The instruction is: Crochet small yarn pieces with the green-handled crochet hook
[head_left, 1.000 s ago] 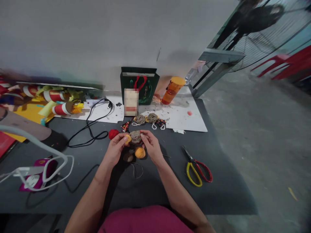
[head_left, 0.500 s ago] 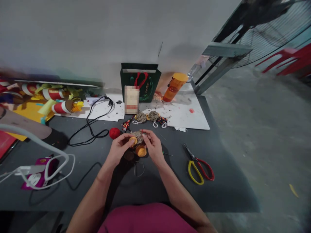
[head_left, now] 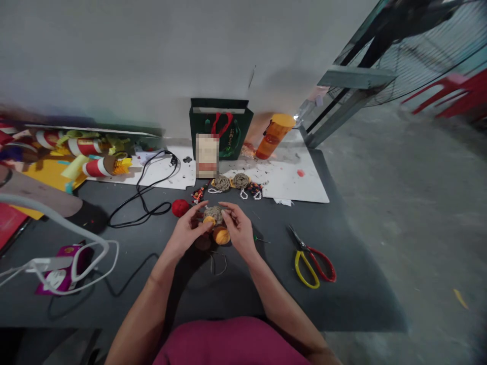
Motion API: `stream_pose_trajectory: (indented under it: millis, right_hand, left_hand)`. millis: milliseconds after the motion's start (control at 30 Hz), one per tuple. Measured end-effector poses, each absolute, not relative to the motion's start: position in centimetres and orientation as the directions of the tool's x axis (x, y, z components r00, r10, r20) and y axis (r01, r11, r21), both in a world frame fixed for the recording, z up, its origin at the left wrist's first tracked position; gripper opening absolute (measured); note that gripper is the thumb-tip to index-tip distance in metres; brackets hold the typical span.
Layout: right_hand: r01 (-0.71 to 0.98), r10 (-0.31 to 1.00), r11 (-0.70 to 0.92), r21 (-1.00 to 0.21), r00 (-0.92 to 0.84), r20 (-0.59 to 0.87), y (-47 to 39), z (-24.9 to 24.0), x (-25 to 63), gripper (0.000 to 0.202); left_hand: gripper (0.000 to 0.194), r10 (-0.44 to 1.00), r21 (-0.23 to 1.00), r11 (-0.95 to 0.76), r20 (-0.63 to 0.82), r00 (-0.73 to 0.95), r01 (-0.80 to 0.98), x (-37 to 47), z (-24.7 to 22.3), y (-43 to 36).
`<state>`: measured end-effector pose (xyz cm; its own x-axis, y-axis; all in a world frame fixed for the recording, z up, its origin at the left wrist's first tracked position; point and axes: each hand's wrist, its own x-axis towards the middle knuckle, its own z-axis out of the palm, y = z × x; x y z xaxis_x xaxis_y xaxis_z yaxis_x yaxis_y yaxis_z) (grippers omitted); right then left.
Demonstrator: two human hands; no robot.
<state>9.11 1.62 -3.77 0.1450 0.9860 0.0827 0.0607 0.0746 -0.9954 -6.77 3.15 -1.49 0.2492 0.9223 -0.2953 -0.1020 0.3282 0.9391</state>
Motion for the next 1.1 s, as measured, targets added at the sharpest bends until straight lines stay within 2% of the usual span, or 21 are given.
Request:
stream_pose_trajectory:
  millis: [200,300,433,633,767,967,1033,1100]
  right_hand:
    - [0.124,0.992,0.123,-0.985,0.018,0.126,1.3,-3.1,9.2,0.024]
    - [0.208,0.99,0.141,-0.968,-0.046,0.134,1.2,-2.8,9.2,0.025]
    - [0.297,0.991,0.122,-0.947,-0.083,0.101,1.3,-2.7,9.1,0.03]
    - [0.233,0.993,0.109,-0.966,-0.072,0.095,1.2,-2.8,9.0,0.037]
    - [0.24,0.997,0.079,-0.968,0.001,0.081,1.1,-2.8,8.7,0.026]
    - [0.151,0.996,0.037,-0.988,0.068,0.048,1.3,-3.6,8.9,0.028]
    - [0.179,0.993,0.065,-0.982,0.085,0.081,1.3,-3.7,9.2,0.031]
    - [0.255,0.978,0.143,-0.956,0.111,0.176,1.2,-3.5,9.4,0.031]
  left_hand:
    - [0.08,0.821,0.857,0.504,-0.436,0.37,-0.108,-6.7,-1.3,2.9]
    - [0.081,0.809,0.855,0.513,-0.455,0.371,-0.07,-6.4,-1.3,2.7]
    - [0.07,0.814,0.874,0.486,-0.448,0.371,-0.011,-6.3,-1.3,2.6]
    - [0.065,0.823,0.901,0.43,-0.415,0.388,0.051,-6.3,-1.4,2.6]
    - [0.058,0.846,0.928,0.368,-0.358,0.395,0.053,-6.4,-1.4,2.6]
    - [0.063,0.803,0.897,0.441,-0.378,0.462,-0.034,-6.8,-1.4,2.6]
    - [0.06,0.803,0.887,0.458,-0.383,0.456,-0.061,-6.8,-1.4,2.6]
    - [0.059,0.815,0.882,0.463,-0.387,0.431,-0.083,-6.7,-1.5,2.6]
